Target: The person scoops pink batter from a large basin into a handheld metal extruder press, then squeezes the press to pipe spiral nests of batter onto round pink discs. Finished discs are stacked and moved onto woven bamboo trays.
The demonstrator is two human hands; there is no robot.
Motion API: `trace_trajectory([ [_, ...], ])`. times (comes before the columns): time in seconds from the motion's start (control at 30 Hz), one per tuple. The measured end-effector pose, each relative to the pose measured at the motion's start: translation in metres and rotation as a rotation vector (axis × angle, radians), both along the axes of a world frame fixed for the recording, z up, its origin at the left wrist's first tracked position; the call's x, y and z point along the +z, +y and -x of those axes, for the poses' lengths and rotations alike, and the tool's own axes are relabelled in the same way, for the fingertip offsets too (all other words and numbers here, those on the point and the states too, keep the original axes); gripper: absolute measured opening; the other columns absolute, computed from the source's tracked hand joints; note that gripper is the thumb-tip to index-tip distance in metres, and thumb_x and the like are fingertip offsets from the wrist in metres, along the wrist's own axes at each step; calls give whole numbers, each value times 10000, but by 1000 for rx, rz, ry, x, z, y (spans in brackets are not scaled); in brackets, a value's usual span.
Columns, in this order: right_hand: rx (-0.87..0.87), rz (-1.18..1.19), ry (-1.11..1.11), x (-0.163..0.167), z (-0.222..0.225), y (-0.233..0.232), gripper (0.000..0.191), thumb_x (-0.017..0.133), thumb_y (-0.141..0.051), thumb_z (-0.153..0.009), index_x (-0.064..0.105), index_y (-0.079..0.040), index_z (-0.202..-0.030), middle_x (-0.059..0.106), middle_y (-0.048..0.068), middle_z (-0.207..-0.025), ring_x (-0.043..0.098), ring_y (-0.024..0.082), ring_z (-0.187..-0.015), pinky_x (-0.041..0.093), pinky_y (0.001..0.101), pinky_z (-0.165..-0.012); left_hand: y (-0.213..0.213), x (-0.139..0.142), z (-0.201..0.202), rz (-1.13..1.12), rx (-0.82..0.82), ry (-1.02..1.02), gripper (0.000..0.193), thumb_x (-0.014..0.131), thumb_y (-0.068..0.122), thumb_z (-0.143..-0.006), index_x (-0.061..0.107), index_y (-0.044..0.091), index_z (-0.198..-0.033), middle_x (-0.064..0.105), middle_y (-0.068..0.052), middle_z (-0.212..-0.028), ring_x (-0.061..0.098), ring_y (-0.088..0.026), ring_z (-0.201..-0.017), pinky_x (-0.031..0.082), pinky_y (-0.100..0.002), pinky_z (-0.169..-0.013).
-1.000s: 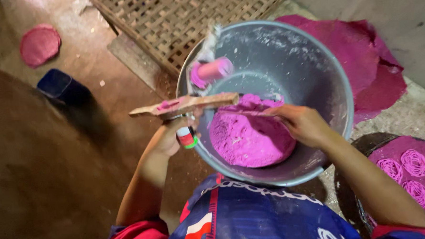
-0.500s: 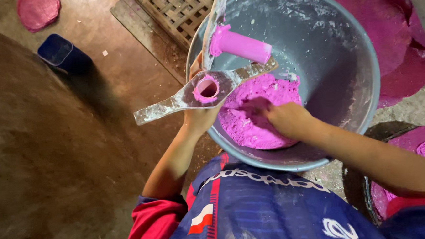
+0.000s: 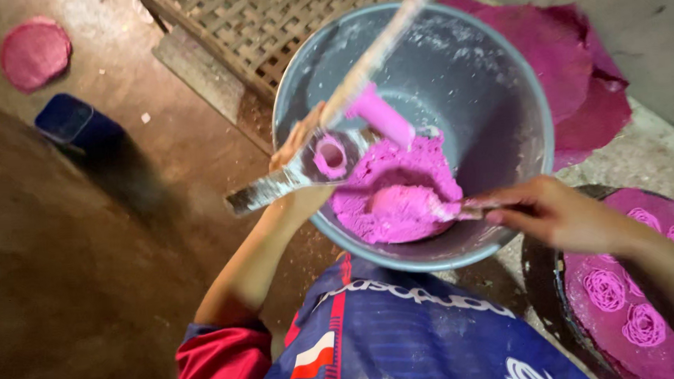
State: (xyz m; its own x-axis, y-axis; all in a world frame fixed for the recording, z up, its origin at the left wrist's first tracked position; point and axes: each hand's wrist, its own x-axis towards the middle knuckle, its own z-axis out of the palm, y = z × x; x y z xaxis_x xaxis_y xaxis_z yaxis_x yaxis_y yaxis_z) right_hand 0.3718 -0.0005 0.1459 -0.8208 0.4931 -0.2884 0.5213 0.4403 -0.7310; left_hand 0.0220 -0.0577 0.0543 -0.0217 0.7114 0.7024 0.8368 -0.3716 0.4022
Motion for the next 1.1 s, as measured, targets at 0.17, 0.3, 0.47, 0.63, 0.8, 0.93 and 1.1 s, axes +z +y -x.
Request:
trace_trajectory([
  [0.17,-161,-250,-516,53,38,20,367,660,-391,-920,742,-240,-1244,798,60,-867,717,233,-758,579,415,-710,-11,15,-23,473,-162,-27,659,745,293,-863,553,142,-1475,657,-88,-1324,703,-279,-1065,583,-377,-885],
  [0.3,187,-816,-653,33,102,-10,185,639,-243,-890,668,-155,-1050,718,76,-901,726,276,-795,563,423,-644,-2,10,-45,326,-361,-107,575,800,311,-852,619,110,-1359,669,-116,-1330,676,-328,-1173,539,-430,-950],
  [0.47,341,-1161,-287,36,86,-36,225,644,-140,-813,659,-115,-1037,671,55,-835,708,215,-691,562,363,-587,-8,-1,-29,572,-370,-315,482,746,313,-848,682,148,-1297,735,-82,-1228,723,-249,-1128,548,-382,-1017],
  [0.63,74,-1122,-541,107,62,-45,299,655,-211,-804,665,-218,-1103,649,0,-782,707,182,-721,555,353,-595,1,2,-6,307,-238,-50,574,792,277,-824,640,103,-1350,618,-153,-1414,607,-332,-1281,495,-426,-1061],
  [0.8,334,-1291,-502,66,126,-49,173,636,-202,-843,647,-103,-984,671,50,-794,692,185,-584,551,318,-511,8,1,-28,233,-397,-31,599,791,291,-784,623,89,-1322,593,-159,-1444,586,-350,-1295,493,-433,-1060],
  [0.93,264,-1205,-454,71,98,-44,182,653,-162,-775,658,-109,-949,659,35,-757,700,185,-602,545,329,-492,5,9,-21,305,-265,-1,577,797,249,-800,634,107,-1334,608,-127,-1432,620,-333,-1235,515,-451,-981],
  [1.1,178,-1239,-513,97,90,-51,222,660,-183,-750,670,-157,-970,651,33,-775,704,213,-617,546,330,-486,6,25,-5,435,-162,-32,750,810,336,-810,556,152,-1491,638,-69,-1221,668,-258,-1068,584,-412,-897],
])
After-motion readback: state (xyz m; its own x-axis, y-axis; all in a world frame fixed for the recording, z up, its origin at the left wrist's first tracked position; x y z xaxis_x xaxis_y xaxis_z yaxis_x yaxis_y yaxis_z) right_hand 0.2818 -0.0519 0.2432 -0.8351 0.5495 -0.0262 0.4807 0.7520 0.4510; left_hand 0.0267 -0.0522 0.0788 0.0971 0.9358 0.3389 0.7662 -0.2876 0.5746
